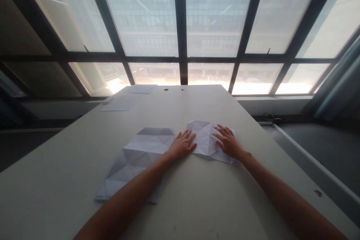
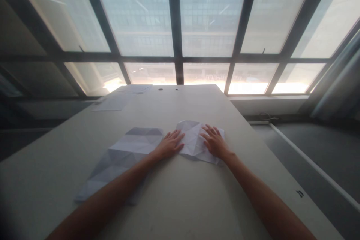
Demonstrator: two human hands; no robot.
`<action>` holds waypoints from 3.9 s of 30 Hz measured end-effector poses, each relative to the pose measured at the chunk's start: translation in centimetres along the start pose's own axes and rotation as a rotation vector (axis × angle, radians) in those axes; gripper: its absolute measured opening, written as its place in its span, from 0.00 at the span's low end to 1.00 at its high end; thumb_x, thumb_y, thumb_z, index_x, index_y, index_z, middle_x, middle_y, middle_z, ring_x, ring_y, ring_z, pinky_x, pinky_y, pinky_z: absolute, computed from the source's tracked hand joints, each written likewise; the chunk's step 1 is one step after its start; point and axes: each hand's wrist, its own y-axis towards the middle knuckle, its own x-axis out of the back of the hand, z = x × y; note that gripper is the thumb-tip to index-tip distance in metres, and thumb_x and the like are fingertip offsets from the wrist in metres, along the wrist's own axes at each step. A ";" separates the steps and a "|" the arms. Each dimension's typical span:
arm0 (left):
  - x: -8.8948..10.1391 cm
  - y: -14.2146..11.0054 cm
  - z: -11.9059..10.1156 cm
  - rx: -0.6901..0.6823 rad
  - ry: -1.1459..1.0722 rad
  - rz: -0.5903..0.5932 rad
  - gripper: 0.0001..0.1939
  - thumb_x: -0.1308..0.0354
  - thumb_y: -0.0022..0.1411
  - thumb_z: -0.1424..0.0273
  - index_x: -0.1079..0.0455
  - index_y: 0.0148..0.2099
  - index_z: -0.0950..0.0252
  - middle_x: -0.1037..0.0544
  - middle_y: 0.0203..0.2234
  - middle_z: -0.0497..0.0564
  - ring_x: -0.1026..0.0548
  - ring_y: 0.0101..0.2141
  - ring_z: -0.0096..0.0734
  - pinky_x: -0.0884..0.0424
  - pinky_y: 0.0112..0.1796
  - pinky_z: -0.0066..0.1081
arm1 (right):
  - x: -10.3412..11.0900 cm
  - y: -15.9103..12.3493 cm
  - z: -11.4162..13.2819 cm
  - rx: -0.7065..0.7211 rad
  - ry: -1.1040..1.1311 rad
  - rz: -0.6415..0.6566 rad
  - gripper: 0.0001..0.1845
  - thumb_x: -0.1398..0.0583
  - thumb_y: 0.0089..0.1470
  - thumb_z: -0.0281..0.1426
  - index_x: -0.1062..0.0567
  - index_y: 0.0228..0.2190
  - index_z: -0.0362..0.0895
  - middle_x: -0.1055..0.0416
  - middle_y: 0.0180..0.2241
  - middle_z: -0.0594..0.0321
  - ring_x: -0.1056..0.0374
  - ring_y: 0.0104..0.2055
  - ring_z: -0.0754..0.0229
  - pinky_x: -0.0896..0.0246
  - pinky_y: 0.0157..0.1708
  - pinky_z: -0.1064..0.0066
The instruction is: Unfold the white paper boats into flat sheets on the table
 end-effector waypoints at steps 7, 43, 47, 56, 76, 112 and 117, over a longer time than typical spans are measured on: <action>1.5 -0.6 1.1 0.177 -0.002 0.145 0.34 0.59 0.71 0.50 0.54 0.73 0.60 0.57 0.71 0.58 0.60 0.69 0.52 0.57 0.64 0.55 | -0.9 0.6 2.0 0.055 0.223 0.316 0.32 0.53 0.66 0.47 0.46 0.67 0.51 0.56 0.71 0.59 0.63 0.72 0.50 0.68 0.68 0.50; -0.3 -2.3 -1.8 0.040 0.117 -0.062 0.26 0.63 0.74 0.64 0.45 0.69 0.66 0.46 0.69 0.57 0.50 0.68 0.47 0.50 0.64 0.53 | -2.3 2.5 13.6 -0.354 0.152 0.168 0.28 0.52 0.64 0.38 0.35 0.61 0.42 0.41 0.63 0.43 0.46 0.63 0.39 0.54 0.59 0.48; 0.0 -2.5 -1.1 0.067 0.125 -0.046 0.28 0.64 0.74 0.60 0.50 0.72 0.61 0.50 0.70 0.53 0.53 0.69 0.47 0.55 0.64 0.56 | -2.5 4.9 11.7 -0.309 0.173 0.159 0.28 0.53 0.64 0.37 0.36 0.62 0.43 0.44 0.65 0.45 0.49 0.66 0.42 0.58 0.63 0.50; 1.3 -2.1 2.5 0.198 0.085 -0.005 0.28 0.61 0.73 0.57 0.48 0.71 0.58 0.49 0.70 0.52 0.52 0.69 0.44 0.55 0.65 0.53 | -4.6 5.3 9.0 -0.255 0.181 0.137 0.32 0.53 0.66 0.39 0.44 0.66 0.38 0.54 0.69 0.46 0.59 0.71 0.48 0.70 0.67 0.53; -0.1 -0.5 -1.8 0.078 0.107 -0.020 0.29 0.63 0.74 0.60 0.52 0.72 0.65 0.50 0.70 0.57 0.53 0.69 0.45 0.55 0.65 0.50 | -4.9 5.5 7.4 -0.209 0.191 0.193 0.32 0.56 0.67 0.40 0.46 0.67 0.42 0.57 0.70 0.50 0.62 0.72 0.50 0.71 0.67 0.52; -0.8 -0.3 -4.2 -0.008 -0.007 -0.069 0.29 0.63 0.72 0.68 0.54 0.73 0.67 0.48 0.69 0.53 0.52 0.69 0.37 0.52 0.66 0.40 | -4.0 3.8 9.5 -0.221 0.172 0.142 0.31 0.56 0.63 0.28 0.45 0.66 0.34 0.52 0.69 0.47 0.60 0.71 0.51 0.69 0.68 0.53; -0.7 -0.6 -3.8 0.020 0.068 -0.022 0.31 0.63 0.73 0.59 0.53 0.72 0.66 0.50 0.70 0.54 0.54 0.69 0.43 0.56 0.66 0.47 | -4.0 3.8 7.4 -0.283 0.161 0.174 0.31 0.57 0.67 0.39 0.44 0.67 0.41 0.55 0.70 0.51 0.61 0.72 0.50 0.69 0.67 0.51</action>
